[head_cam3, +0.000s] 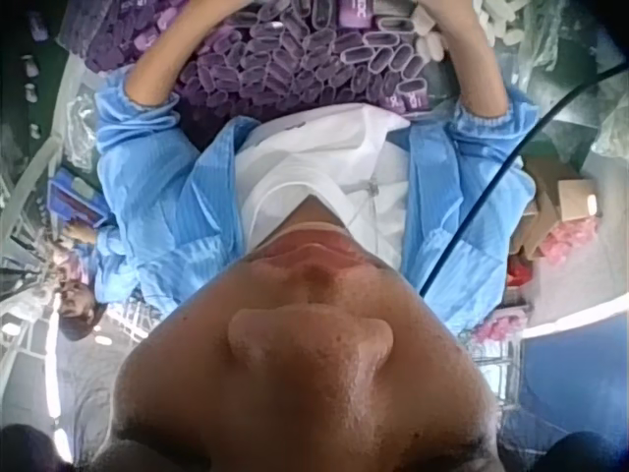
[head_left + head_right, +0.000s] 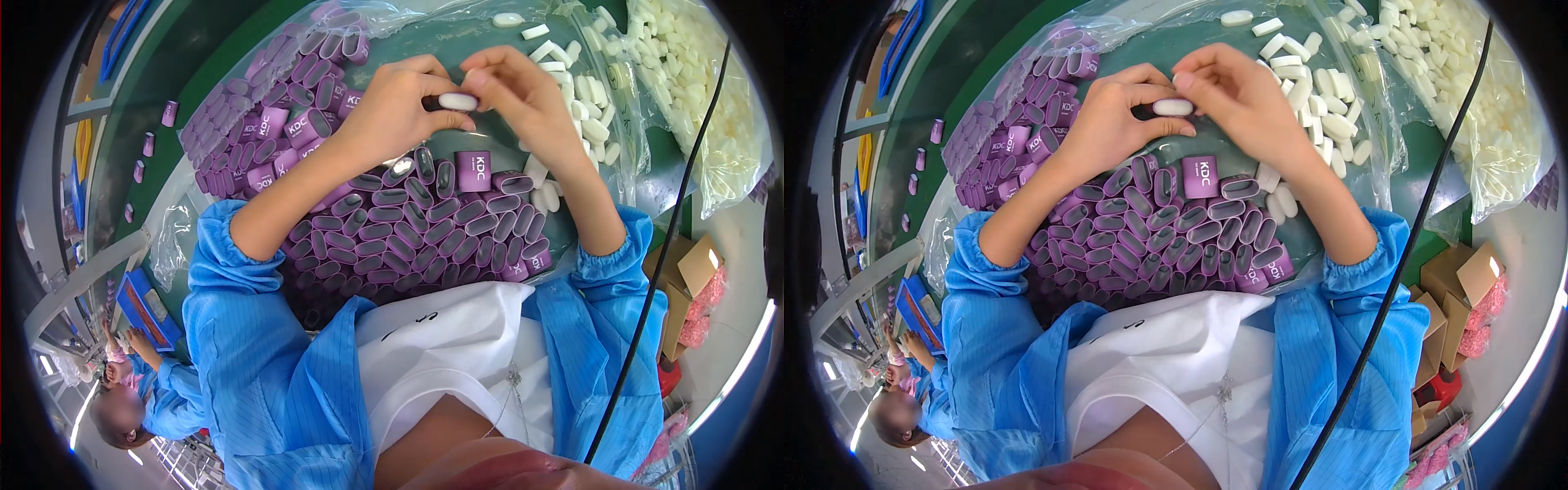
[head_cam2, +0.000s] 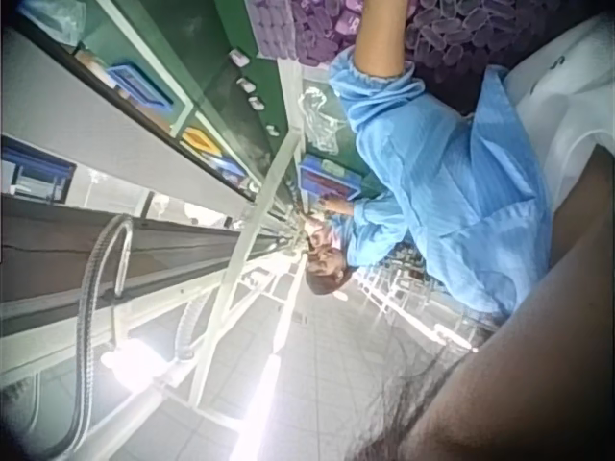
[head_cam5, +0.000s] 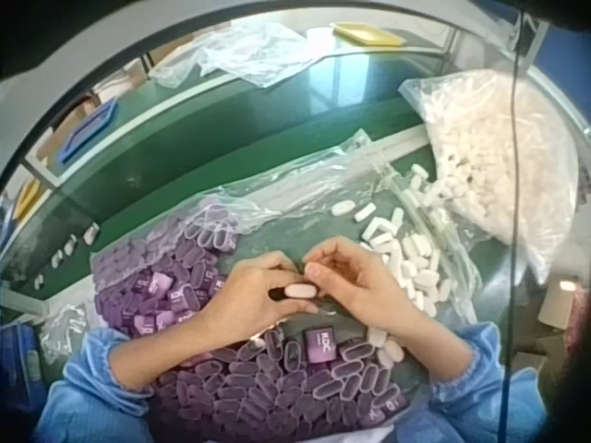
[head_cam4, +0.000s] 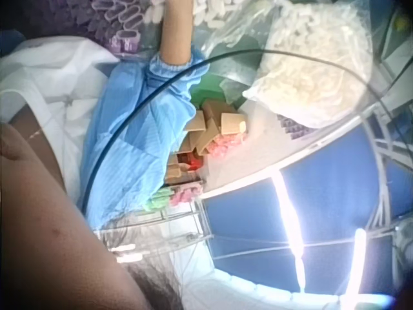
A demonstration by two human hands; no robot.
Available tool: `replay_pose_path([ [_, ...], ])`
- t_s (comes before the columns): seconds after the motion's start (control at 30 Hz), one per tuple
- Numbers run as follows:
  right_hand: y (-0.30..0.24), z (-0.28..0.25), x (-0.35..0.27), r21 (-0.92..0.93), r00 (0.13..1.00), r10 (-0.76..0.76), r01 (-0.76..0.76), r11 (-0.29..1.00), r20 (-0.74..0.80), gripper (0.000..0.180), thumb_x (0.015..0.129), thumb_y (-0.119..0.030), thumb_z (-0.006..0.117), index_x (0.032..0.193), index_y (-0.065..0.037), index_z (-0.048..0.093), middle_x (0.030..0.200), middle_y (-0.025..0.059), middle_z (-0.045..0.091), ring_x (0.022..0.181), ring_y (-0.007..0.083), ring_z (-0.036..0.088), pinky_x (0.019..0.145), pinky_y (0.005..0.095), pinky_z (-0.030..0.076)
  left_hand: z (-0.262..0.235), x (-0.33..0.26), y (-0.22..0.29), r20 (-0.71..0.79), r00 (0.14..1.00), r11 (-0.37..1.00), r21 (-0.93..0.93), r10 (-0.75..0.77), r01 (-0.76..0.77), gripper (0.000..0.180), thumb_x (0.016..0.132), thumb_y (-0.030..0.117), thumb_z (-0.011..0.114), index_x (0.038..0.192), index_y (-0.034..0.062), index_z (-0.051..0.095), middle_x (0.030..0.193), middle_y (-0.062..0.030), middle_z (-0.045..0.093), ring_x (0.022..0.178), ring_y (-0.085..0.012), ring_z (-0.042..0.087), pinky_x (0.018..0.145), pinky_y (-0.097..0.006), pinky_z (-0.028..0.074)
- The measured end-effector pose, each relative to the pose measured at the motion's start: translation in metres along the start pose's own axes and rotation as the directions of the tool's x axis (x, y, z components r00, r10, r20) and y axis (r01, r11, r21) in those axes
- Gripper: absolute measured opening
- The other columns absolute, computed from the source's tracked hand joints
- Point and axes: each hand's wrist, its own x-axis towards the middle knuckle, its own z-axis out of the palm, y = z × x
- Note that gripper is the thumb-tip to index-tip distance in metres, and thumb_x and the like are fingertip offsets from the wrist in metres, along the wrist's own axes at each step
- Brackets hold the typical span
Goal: The person inserts white cylindrical objects into purple plastic containers labeled 'KDC' by hand. They pick up a container, insert a white object, and place the filled unit on the table, repeating this process continuously.
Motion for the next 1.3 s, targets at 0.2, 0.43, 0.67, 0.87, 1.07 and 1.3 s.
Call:
replay_pose_path([
  [0.2, -0.010, -0.034, 0.003, -0.186, 0.983, -0.083, 0.052, 0.981, -0.166, 0.028, 0.099, -0.025, 0.064, 0.107, 0.003, 0.066, 0.094, 0.0079, 0.071, 0.081, 0.0109, 0.063, 0.074, 0.0253, 0.050, -0.028, 0.007, 0.014, -0.161, 0.966, 0.974, 0.138, 0.201, -0.180, 0.029, 0.085, 0.014, 0.076, 0.113, 0.0066, 0.073, 0.106, -0.0083, 0.066, 0.093, -0.0239, 0.065, 0.082, -0.035, 0.052],
  [0.43, -0.007, -0.018, 0.003, -0.203, 0.986, -0.106, 0.079, 0.976, -0.125, 0.022, 0.098, -0.020, 0.065, 0.103, 0.001, 0.067, 0.089, 0.0063, 0.070, 0.077, 0.0103, 0.063, 0.070, 0.0250, 0.051, -0.198, 0.003, -0.104, -0.369, 0.896, 0.890, 0.279, -0.248, 0.361, 0.039, 0.089, 0.030, 0.076, 0.117, 0.0040, 0.068, 0.098, -0.0094, 0.075, 0.090, -0.0143, 0.069, 0.078, -0.028, 0.052],
  [0.67, -0.001, -0.023, 0.000, -0.370, 0.969, -0.200, 0.135, 0.919, -0.143, 0.020, 0.097, -0.018, 0.067, 0.098, 0.002, 0.068, 0.076, 0.0055, 0.068, 0.071, 0.0105, 0.064, 0.065, 0.0260, 0.051, -0.215, 0.007, -0.163, 0.073, 0.975, 0.900, 0.404, -0.212, 0.165, 0.022, 0.091, 0.019, 0.071, 0.109, 0.0083, 0.077, 0.112, -0.0076, 0.069, 0.101, -0.0198, 0.065, 0.090, -0.033, 0.050],
  [0.87, -0.008, -0.017, -0.002, -0.528, 0.917, -0.397, 0.320, 0.787, -0.036, 0.019, 0.095, -0.017, 0.068, 0.095, 0.002, 0.067, 0.077, 0.0109, 0.067, 0.064, 0.0170, 0.063, 0.061, 0.0292, 0.050, -0.189, -0.021, -0.102, -0.453, 0.891, 0.818, 0.520, 0.020, 0.246, 0.041, 0.089, 0.034, 0.073, 0.125, 0.0141, 0.071, 0.127, -0.0127, 0.066, 0.117, -0.0300, 0.063, 0.103, -0.038, 0.047],
  [1.07, 0.003, -0.030, -0.001, -0.606, 0.857, -0.515, 0.405, 0.685, -0.010, 0.018, 0.093, -0.018, 0.069, 0.092, -0.001, 0.067, 0.076, 0.0115, 0.067, 0.062, 0.0200, 0.064, 0.059, 0.0311, 0.050, -0.055, -0.081, 0.139, 0.456, 0.630, 0.721, -0.645, 0.628, -0.252, 0.046, 0.090, 0.031, 0.073, 0.125, 0.0032, 0.062, 0.135, -0.0213, 0.055, 0.117, -0.0403, 0.056, 0.099, -0.046, 0.047],
  [1.3, -0.006, -0.019, -0.003, -0.623, 0.868, -0.491, 0.426, 0.656, 0.076, 0.013, 0.091, -0.017, 0.070, 0.091, -0.004, 0.068, 0.077, 0.0110, 0.067, 0.068, 0.0250, 0.065, 0.064, 0.0343, 0.052, -0.016, -0.132, 0.212, 0.433, 0.827, 0.849, -0.520, 0.358, -0.096, 0.030, 0.083, 0.014, 0.076, 0.111, 0.0060, 0.067, 0.118, -0.0185, 0.063, 0.090, -0.0258, 0.064, 0.074, -0.037, 0.052],
])
